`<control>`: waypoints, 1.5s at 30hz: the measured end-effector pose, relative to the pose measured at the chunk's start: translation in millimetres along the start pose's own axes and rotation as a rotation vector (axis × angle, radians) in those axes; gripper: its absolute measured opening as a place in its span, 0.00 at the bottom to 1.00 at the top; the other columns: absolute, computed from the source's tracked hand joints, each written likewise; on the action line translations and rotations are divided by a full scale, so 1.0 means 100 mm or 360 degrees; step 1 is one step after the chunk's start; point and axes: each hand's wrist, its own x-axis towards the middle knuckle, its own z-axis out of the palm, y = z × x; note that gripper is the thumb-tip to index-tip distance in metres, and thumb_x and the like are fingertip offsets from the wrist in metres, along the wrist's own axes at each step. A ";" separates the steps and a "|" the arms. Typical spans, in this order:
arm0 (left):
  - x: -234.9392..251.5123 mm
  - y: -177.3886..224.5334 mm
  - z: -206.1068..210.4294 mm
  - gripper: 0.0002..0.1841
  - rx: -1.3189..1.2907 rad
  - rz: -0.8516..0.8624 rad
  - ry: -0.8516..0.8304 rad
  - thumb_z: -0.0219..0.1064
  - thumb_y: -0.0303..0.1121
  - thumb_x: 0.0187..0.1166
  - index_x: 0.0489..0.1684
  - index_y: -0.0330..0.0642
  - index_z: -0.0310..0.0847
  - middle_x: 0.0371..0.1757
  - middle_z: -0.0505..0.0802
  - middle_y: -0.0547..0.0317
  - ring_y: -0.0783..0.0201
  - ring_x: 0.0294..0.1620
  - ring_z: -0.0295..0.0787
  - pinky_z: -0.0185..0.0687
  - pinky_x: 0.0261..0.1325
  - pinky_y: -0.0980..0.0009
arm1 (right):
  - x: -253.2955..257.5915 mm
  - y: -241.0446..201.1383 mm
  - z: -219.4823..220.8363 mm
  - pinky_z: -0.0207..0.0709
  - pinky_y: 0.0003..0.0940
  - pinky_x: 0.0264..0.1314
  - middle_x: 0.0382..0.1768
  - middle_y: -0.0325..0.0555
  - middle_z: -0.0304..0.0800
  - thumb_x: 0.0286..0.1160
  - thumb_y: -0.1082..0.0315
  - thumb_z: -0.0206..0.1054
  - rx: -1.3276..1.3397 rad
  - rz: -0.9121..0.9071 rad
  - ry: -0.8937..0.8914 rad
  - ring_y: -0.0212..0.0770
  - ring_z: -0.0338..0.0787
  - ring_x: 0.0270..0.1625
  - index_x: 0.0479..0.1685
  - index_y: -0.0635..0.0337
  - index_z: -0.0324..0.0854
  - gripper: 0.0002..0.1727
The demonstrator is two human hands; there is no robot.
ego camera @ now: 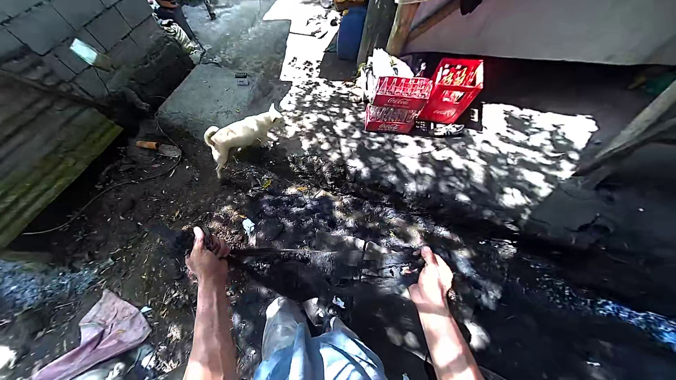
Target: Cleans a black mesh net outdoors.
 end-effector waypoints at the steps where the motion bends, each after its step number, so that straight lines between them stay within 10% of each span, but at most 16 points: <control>1: 0.09 0.03 0.03 0.32 -0.0002 0.0004 -0.0022 0.41 0.54 0.95 0.09 0.54 0.60 0.06 0.61 0.71 0.70 0.06 0.55 0.59 0.13 0.71 | 0.01 -0.05 0.10 0.78 0.30 0.21 0.26 0.35 0.83 0.88 0.56 0.61 0.0029 -0.0031 -0.0031 0.31 0.79 0.19 0.40 0.55 0.84 0.14; 12: 1.86 -0.08 0.60 0.28 0.0074 0.0000 -0.0396 0.45 0.57 0.92 0.14 0.58 0.66 0.09 0.64 0.74 0.72 0.08 0.56 0.60 0.15 0.73 | 0.33 -0.43 1.94 0.76 0.29 0.22 0.36 0.38 0.90 0.94 0.58 0.51 -0.0079 -0.0047 -0.0283 0.32 0.78 0.20 0.46 0.56 0.84 0.17; 26: 4.05 -1.41 1.07 0.22 0.0676 -0.0556 -0.0421 0.62 0.61 0.84 0.36 0.53 0.81 0.19 0.77 0.71 0.72 0.16 0.69 0.72 0.23 0.70 | 0.55 -0.61 4.69 0.69 0.24 0.20 0.34 0.36 0.88 0.92 0.53 0.57 -0.0080 0.0256 -0.0314 0.29 0.72 0.18 0.42 0.51 0.86 0.16; 30: 4.50 -1.86 1.47 0.24 0.0935 -0.0699 -0.0342 0.62 0.56 0.86 0.59 0.42 0.79 0.24 0.80 0.62 0.67 0.18 0.72 0.77 0.25 0.65 | 0.81 -0.71 5.09 0.69 0.24 0.20 0.31 0.33 0.85 0.91 0.51 0.56 -0.0188 0.0088 -0.0511 0.28 0.71 0.19 0.46 0.50 0.88 0.18; 36: 4.37 -1.11 2.50 0.19 0.0439 -0.0073 -0.0795 0.58 0.53 0.89 0.31 0.53 0.79 0.18 0.78 0.71 0.72 0.16 0.72 0.74 0.22 0.71 | 1.71 -0.46 5.23 0.61 0.30 0.17 0.27 0.37 0.82 0.92 0.46 0.54 -0.0507 -0.0101 -0.0273 0.32 0.65 0.15 0.47 0.50 0.89 0.22; 40: 4.48 -1.80 2.22 0.27 0.1225 -0.0087 -0.0681 0.64 0.56 0.85 0.69 0.42 0.81 0.51 0.94 0.50 0.59 0.47 0.93 0.90 0.57 0.51 | 1.79 -0.98 5.40 0.68 0.31 0.16 0.27 0.38 0.86 0.91 0.45 0.55 -0.0488 -0.0205 -0.0325 0.34 0.71 0.14 0.42 0.50 0.87 0.22; 45: 4.41 -1.19 3.15 0.16 0.0558 0.0046 -0.0809 0.64 0.53 0.87 0.45 0.51 0.84 0.26 0.85 0.67 0.70 0.22 0.79 0.83 0.28 0.69 | 2.20 -0.65 5.51 0.72 0.35 0.20 0.34 0.40 0.90 0.92 0.49 0.56 -0.0546 -0.0324 -0.0409 0.35 0.75 0.18 0.49 0.53 0.89 0.20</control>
